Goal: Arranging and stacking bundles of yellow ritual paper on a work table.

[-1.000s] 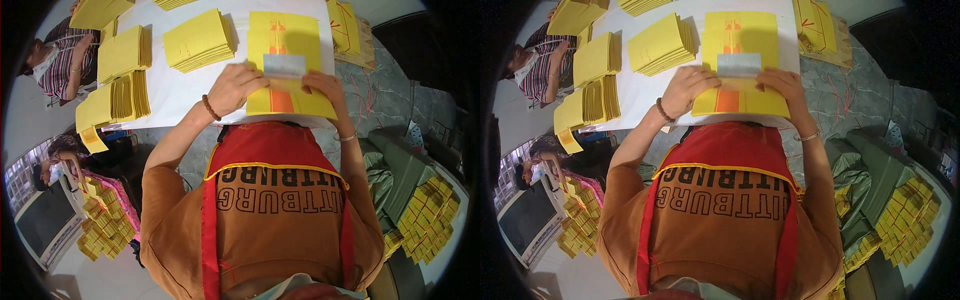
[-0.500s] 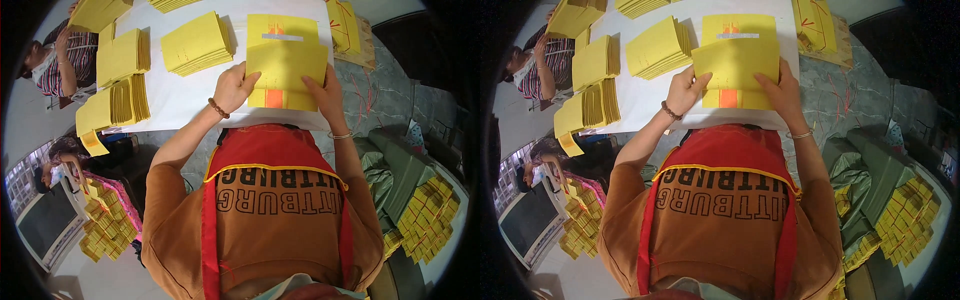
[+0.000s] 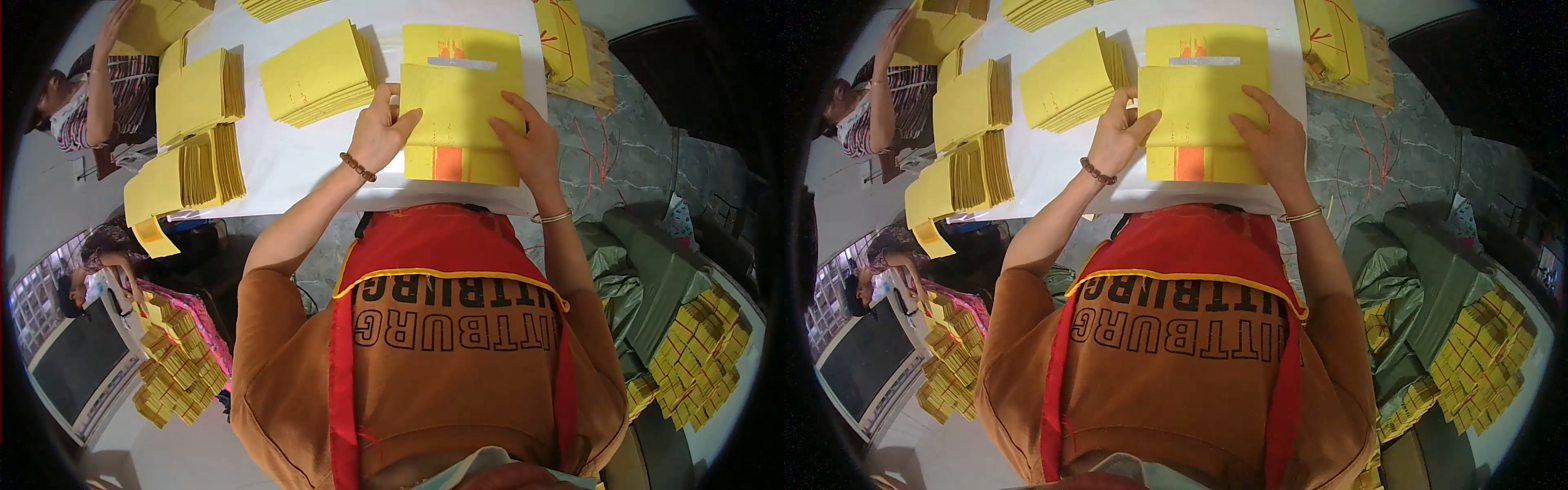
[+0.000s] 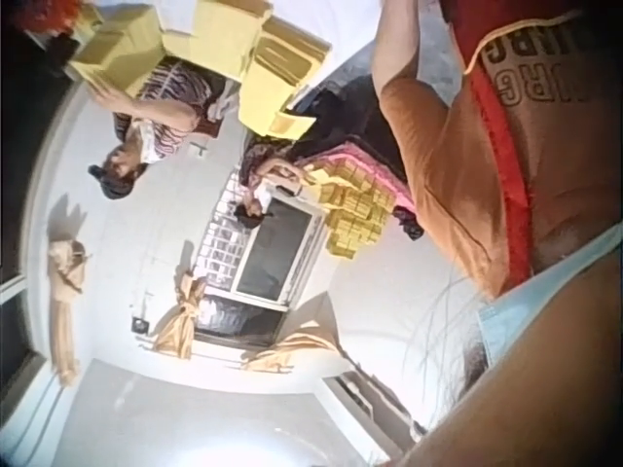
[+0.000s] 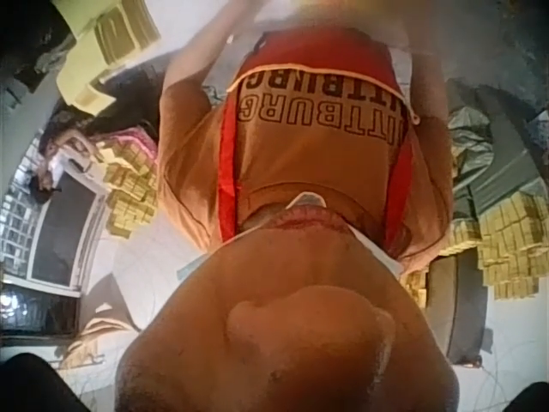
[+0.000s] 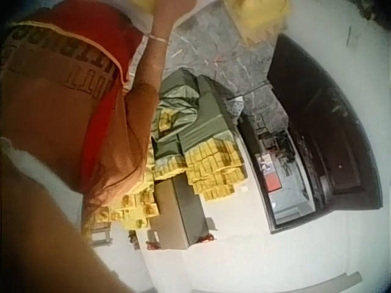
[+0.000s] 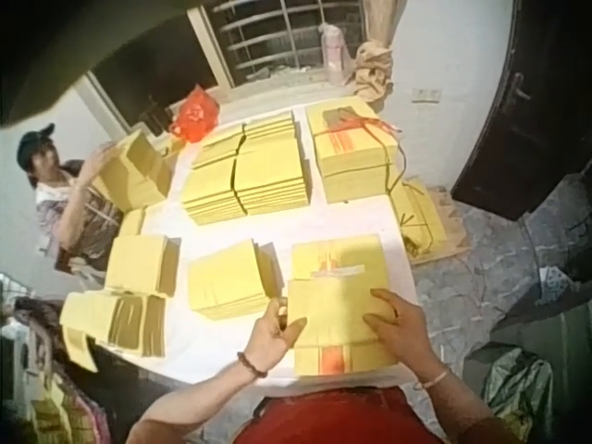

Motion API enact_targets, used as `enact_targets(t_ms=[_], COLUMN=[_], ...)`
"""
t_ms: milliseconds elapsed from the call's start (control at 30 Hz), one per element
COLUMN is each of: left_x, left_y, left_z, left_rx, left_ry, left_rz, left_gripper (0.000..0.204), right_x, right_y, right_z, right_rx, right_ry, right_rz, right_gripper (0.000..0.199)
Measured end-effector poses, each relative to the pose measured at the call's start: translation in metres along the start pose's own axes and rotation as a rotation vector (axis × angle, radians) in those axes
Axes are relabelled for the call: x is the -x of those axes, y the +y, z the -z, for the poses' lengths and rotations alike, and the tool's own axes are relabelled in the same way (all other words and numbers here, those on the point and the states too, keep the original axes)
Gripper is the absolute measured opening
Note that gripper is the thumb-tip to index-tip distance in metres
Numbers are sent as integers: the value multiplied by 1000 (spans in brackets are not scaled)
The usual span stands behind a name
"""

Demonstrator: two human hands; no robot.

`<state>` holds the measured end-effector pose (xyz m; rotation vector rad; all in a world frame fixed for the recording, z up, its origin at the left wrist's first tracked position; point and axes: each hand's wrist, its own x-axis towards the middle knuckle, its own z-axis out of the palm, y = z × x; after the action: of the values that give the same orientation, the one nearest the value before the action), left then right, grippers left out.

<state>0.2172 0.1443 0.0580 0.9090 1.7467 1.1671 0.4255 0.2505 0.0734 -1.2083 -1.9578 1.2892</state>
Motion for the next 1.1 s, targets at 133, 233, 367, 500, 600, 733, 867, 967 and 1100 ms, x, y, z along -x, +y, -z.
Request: enact_targets(t_ms=[133,233,367,500,600,733,867,967,1100], left_x=[-1,1,2,3,4,4,18,19,18], left_y=[1,11,10,15,25,26,41,38,28], left_z=[2,1,0,0,2,-2,-28,-37,-40], left_rx=[-84,-79,-100,-204,-346,-683,-685,-839,-978], left_ry=[-50,-24,50,57,53,263,-7,-120,-253], left_rz=[7,-17,-37,-89,-66,-742,-885,-845,-807], left_gripper=[41,49,55,55,50,40,42,56,70], right_x=[-1,-3,-3,-3,-4,-4,-3,-3,-4], right_y=[3,11,11,7,10,9,6,7,7], right_z=[-3,-6,-8,-6,-6,-8,-8,-8,-8], right_rx=[-15,-48,-21,0,21,10,-54,-1,101], right_ry=[21,54,91,59,52,83,75,104,93], right_rz=[-5,-3,43,-29,-60,13,-50,52,89], right_gripper=[41,41,40,41,40,39,39,39,37])
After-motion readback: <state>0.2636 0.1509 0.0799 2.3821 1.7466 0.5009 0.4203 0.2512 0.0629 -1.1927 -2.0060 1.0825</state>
